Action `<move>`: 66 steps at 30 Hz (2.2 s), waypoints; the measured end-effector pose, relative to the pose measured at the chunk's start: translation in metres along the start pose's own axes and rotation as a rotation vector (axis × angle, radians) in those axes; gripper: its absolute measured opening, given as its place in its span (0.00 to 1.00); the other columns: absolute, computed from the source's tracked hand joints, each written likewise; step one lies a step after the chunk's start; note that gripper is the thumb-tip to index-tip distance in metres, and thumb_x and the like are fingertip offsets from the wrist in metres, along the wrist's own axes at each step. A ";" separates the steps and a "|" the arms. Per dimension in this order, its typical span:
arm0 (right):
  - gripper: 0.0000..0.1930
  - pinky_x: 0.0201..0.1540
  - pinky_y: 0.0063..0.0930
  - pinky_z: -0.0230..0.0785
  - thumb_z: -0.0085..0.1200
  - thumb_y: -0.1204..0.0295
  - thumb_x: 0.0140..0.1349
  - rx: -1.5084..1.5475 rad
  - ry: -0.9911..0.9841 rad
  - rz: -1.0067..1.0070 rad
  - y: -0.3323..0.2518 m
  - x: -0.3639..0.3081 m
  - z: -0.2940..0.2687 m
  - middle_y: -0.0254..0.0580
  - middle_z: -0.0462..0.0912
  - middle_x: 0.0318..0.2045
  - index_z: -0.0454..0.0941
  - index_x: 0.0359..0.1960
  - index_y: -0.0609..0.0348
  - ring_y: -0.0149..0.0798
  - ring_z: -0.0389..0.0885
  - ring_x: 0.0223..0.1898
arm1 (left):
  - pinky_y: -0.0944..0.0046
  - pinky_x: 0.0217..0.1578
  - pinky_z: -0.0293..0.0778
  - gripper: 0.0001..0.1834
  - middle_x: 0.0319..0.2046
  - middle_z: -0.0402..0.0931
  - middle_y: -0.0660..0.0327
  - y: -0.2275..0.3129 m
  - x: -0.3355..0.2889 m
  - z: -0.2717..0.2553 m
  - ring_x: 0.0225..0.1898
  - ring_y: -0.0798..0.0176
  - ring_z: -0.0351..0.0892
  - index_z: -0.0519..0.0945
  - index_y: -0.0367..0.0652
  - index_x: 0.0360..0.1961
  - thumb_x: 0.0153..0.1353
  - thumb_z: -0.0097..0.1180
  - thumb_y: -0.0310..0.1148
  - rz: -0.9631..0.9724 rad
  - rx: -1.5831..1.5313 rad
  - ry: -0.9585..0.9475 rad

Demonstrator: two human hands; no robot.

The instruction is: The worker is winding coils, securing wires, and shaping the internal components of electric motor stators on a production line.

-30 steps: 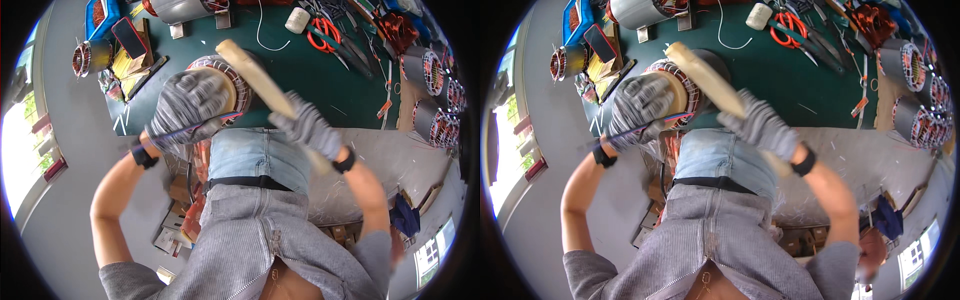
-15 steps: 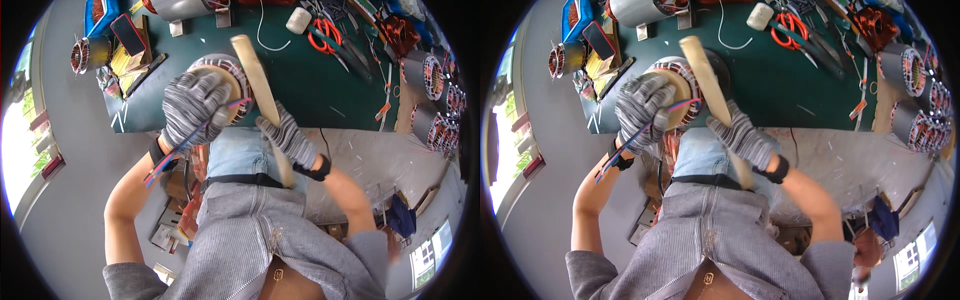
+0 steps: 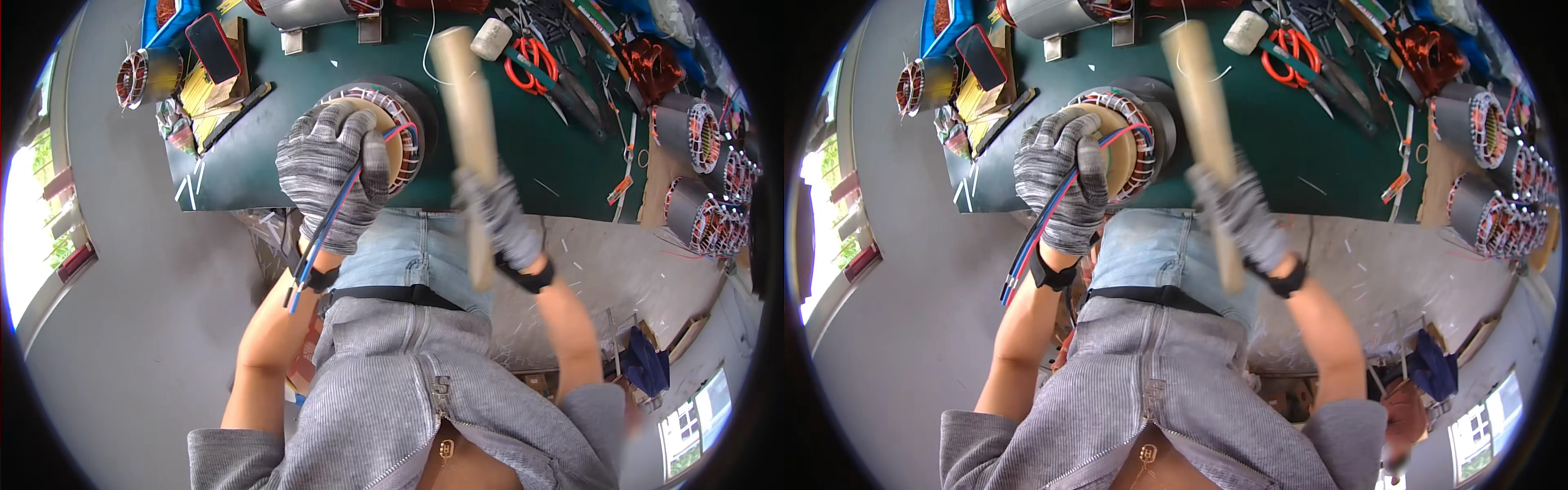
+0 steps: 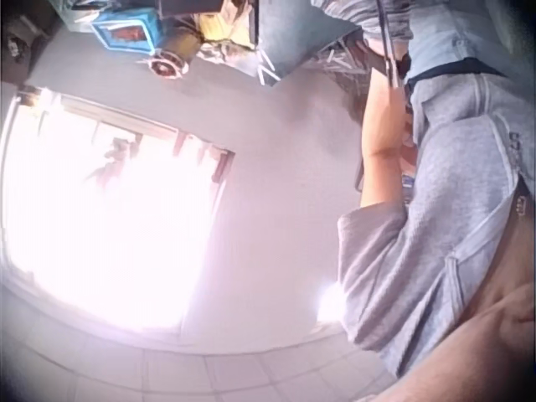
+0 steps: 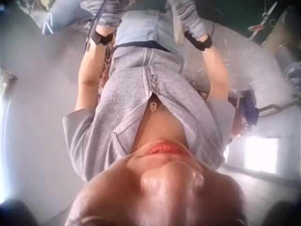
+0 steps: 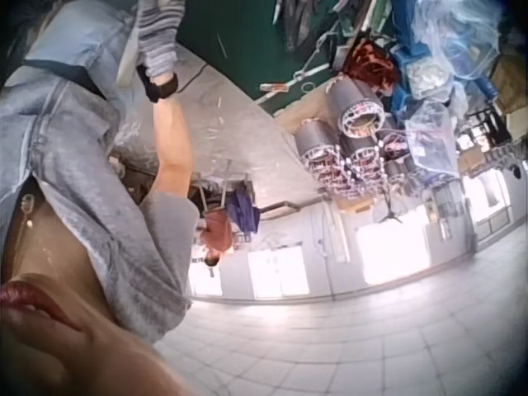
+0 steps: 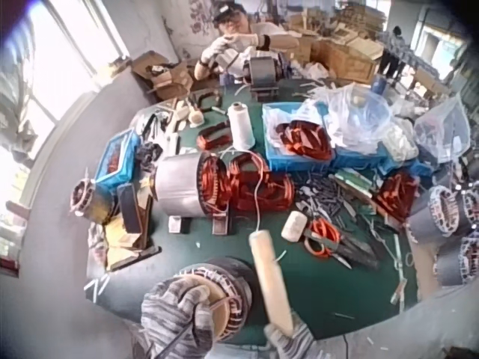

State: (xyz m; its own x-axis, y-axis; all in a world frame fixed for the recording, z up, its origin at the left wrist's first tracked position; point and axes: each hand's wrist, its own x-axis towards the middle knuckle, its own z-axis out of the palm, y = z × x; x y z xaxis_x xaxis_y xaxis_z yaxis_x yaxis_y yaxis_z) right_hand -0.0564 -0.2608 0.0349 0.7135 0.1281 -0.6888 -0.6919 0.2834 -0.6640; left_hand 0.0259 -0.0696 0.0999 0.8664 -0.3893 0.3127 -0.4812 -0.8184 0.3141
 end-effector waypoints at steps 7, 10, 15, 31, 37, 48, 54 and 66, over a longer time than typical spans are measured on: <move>0.23 0.16 0.19 0.64 0.60 0.58 0.54 -0.242 0.145 -0.125 0.018 0.012 -0.017 0.33 0.72 0.20 0.66 0.41 0.60 0.25 0.69 0.15 | 0.51 0.45 0.69 0.28 0.46 0.71 0.50 -0.003 -0.001 -0.029 0.43 0.46 0.73 0.74 0.45 0.47 0.43 0.62 0.41 -0.041 0.079 -0.265; 0.24 0.25 0.28 0.70 0.62 0.57 0.52 -0.705 0.410 -0.297 0.033 0.048 -0.054 0.43 0.76 0.25 0.69 0.40 0.63 0.39 0.75 0.22 | 0.51 0.40 0.73 0.31 0.46 0.71 0.50 -0.022 0.002 -0.035 0.40 0.47 0.75 0.75 0.49 0.47 0.39 0.66 0.48 0.008 0.066 -0.499; 0.26 0.39 0.39 0.71 0.63 0.57 0.47 -1.239 0.573 -0.438 0.043 0.085 -0.087 0.52 0.77 0.32 0.70 0.42 0.63 0.55 0.76 0.35 | 0.56 0.40 0.75 0.31 0.44 0.70 0.51 -0.029 -0.002 -0.086 0.39 0.49 0.76 0.74 0.48 0.48 0.38 0.66 0.41 0.051 -0.084 -0.315; 0.06 0.41 0.32 0.66 0.49 0.74 0.61 -0.788 0.197 -0.791 -0.014 0.086 -0.019 0.43 0.77 0.31 0.77 0.36 0.59 0.42 0.74 0.35 | 0.53 0.50 0.67 0.26 0.50 0.70 0.53 -0.179 -0.103 -0.035 0.50 0.51 0.70 0.74 0.52 0.50 0.46 0.61 0.41 -0.396 0.490 -0.251; 0.06 0.41 0.31 0.68 0.48 0.77 0.59 -0.557 0.261 -0.708 0.044 0.110 -0.013 0.44 0.78 0.30 0.78 0.35 0.58 0.42 0.76 0.33 | 0.53 0.45 0.65 0.17 0.34 0.71 0.59 -0.008 -0.059 0.014 0.44 0.57 0.70 0.76 0.47 0.31 0.45 0.60 0.46 0.115 0.132 -0.346; 0.11 0.55 0.28 0.61 0.49 0.72 0.60 -0.438 0.031 -1.024 0.047 0.074 -0.011 0.37 0.77 0.40 0.77 0.44 0.55 0.37 0.71 0.47 | 0.53 0.40 0.67 0.08 0.29 0.73 0.54 -0.021 -0.031 0.029 0.33 0.51 0.73 0.74 0.39 0.34 0.52 0.52 0.27 0.125 -0.219 -0.121; 0.15 0.57 0.29 0.60 0.53 0.73 0.58 -0.082 -0.133 -1.104 0.023 0.090 0.029 0.37 0.72 0.47 0.76 0.49 0.55 0.37 0.68 0.52 | 0.73 0.40 0.68 0.12 0.31 0.77 0.65 0.005 0.018 0.021 0.35 0.74 0.71 0.77 0.36 0.44 0.61 0.52 0.31 -0.604 -0.809 -0.536; 0.13 0.55 0.35 0.60 0.54 0.69 0.59 -0.396 -0.380 -1.241 -0.025 0.084 0.044 0.42 0.78 0.42 0.77 0.44 0.58 0.41 0.74 0.47 | 0.76 0.21 0.63 0.12 0.19 0.75 0.65 0.026 -0.017 -0.013 0.20 0.77 0.69 0.80 0.36 0.39 0.64 0.48 0.33 -0.388 -0.545 0.056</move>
State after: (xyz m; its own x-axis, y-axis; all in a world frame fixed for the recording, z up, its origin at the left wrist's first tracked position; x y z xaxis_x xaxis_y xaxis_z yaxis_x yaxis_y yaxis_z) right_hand 0.0257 -0.2155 0.0058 0.8264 0.2604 0.4992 0.4851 0.1208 -0.8661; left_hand -0.0028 -0.0783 0.1144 0.9890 -0.0752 0.1275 -0.1477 -0.5587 0.8161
